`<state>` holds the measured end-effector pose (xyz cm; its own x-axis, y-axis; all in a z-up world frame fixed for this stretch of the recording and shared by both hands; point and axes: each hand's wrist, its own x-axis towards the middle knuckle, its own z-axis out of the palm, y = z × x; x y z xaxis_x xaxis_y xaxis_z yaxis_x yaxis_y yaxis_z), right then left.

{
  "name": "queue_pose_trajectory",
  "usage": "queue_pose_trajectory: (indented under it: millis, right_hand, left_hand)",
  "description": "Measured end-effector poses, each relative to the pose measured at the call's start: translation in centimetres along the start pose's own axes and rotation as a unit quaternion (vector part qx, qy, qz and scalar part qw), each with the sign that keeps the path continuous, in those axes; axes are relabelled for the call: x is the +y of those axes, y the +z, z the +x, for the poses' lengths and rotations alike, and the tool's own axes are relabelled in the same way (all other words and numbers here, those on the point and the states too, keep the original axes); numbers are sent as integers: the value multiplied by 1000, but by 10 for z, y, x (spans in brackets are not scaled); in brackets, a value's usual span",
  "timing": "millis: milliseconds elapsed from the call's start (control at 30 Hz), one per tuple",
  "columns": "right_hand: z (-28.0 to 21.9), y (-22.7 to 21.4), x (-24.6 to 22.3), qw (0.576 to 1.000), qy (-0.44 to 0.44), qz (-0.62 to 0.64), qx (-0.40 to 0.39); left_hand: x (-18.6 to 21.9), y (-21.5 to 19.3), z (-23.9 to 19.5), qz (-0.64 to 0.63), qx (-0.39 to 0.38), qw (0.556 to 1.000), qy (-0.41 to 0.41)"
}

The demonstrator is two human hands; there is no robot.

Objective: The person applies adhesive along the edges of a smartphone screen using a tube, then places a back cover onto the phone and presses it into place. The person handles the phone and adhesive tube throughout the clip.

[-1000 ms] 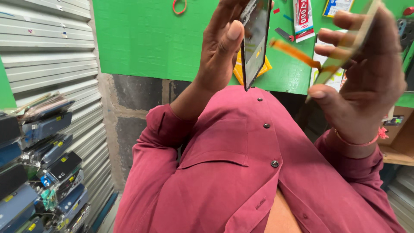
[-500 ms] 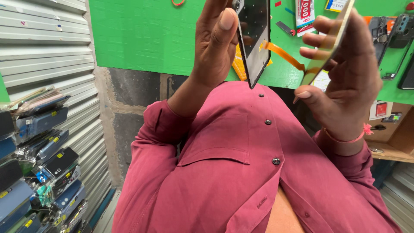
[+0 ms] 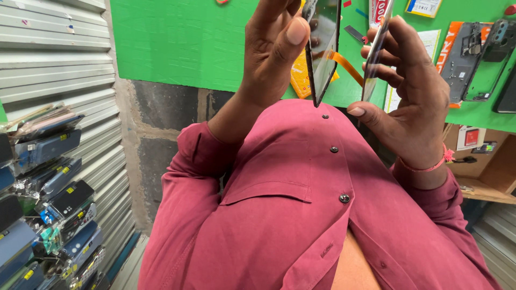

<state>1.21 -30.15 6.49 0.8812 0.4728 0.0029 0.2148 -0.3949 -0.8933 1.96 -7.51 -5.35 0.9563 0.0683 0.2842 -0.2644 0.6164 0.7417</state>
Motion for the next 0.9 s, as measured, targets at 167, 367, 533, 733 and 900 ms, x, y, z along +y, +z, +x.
queue_pose_trajectory:
  millis: [167, 367, 533, 733, 900]
  right_hand:
    - [4, 2, 0, 1000, -12, 5, -6]
    - [4, 6, 1, 1000, -2, 14, -7]
    - [0, 12, 3, 997, 30, 68, 11]
    - [-5, 16, 17, 990, 31, 136, 34]
    - [-1, 13, 21, 988, 23, 147, 35]
  left_hand:
    - [7, 4, 0, -13, 8, 999, -32]
    - [4, 7, -2, -28, -30, 999, -15]
    - [-1, 10, -5, 53, -40, 998, 19]
    - [6, 12, -5, 82, -49, 995, 31]
    - [16, 18, 7, 71, -52, 996, 26]
